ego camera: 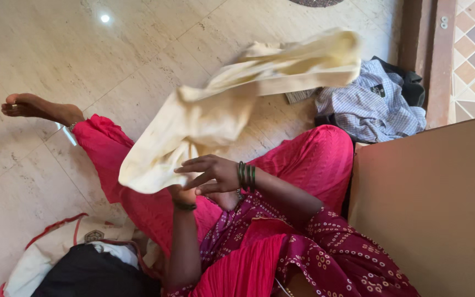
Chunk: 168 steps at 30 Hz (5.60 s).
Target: The person buttons and folds a shirt while sitting on the floor.
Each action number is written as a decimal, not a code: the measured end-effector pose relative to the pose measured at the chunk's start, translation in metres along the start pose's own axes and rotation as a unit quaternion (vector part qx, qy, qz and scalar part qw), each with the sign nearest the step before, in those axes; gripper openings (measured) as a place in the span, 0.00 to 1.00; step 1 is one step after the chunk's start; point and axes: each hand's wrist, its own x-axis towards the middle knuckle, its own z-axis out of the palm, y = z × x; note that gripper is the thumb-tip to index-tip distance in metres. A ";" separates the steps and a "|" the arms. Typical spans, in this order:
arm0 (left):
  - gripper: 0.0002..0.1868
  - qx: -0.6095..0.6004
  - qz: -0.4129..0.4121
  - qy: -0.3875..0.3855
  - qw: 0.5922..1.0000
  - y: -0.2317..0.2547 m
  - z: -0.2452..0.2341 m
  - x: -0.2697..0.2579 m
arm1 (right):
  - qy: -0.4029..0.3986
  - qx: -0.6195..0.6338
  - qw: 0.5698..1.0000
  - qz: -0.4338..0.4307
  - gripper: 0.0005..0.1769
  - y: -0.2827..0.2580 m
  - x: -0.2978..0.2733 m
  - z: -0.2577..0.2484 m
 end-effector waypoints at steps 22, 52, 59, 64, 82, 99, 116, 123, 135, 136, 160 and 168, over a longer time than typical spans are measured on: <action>0.22 -0.381 -0.105 0.247 0.885 -0.073 0.095 0.000 | -0.043 -0.111 0.866 0.486 0.17 0.127 -0.167 0.039; 0.27 -0.032 -0.158 0.079 0.984 -0.069 0.095 0.009 | -0.079 -0.077 0.813 0.572 0.22 0.149 -0.187 0.046; 0.23 0.244 0.041 -0.224 0.942 0.014 0.153 -0.071 | 0.448 -0.130 0.709 0.529 0.29 0.154 -0.184 0.005; 0.20 0.256 0.104 -0.435 0.857 0.064 0.141 -0.078 | 0.436 -0.373 0.770 0.279 0.27 0.091 -0.150 -0.015; 0.14 0.313 -0.002 -0.194 0.930 -0.015 0.151 0.065 | 0.399 0.349 0.727 0.436 0.31 0.162 -0.169 0.088; 0.14 0.505 0.279 -0.201 0.792 0.087 0.029 0.011 | -0.183 -0.116 0.946 0.240 0.21 -0.019 -0.113 0.067; 0.06 0.358 0.402 0.259 0.802 0.280 -0.098 -0.066 | 0.410 -0.481 0.757 0.164 0.14 -0.195 -0.105 -0.161; 0.10 -0.097 0.474 -0.183 0.856 0.341 -0.147 -0.127 | 0.172 -0.217 0.885 0.373 0.13 -0.235 -0.166 -0.222; 0.19 0.171 0.029 0.152 0.973 0.087 -0.089 0.010 | 0.334 -0.199 0.766 0.513 0.13 0.048 -0.182 -0.154; 0.16 0.183 0.012 0.191 0.964 0.070 -0.086 0.014 | 0.367 -0.207 0.764 0.490 0.11 0.058 -0.176 -0.142; 0.22 -0.334 -0.090 -0.070 0.935 0.049 0.144 -0.003 | 0.435 0.183 0.756 0.453 0.15 0.085 -0.116 0.055; 0.20 -0.115 -0.023 0.032 0.993 0.098 0.144 -0.004 | 0.427 0.197 0.778 0.417 0.16 0.066 -0.106 0.042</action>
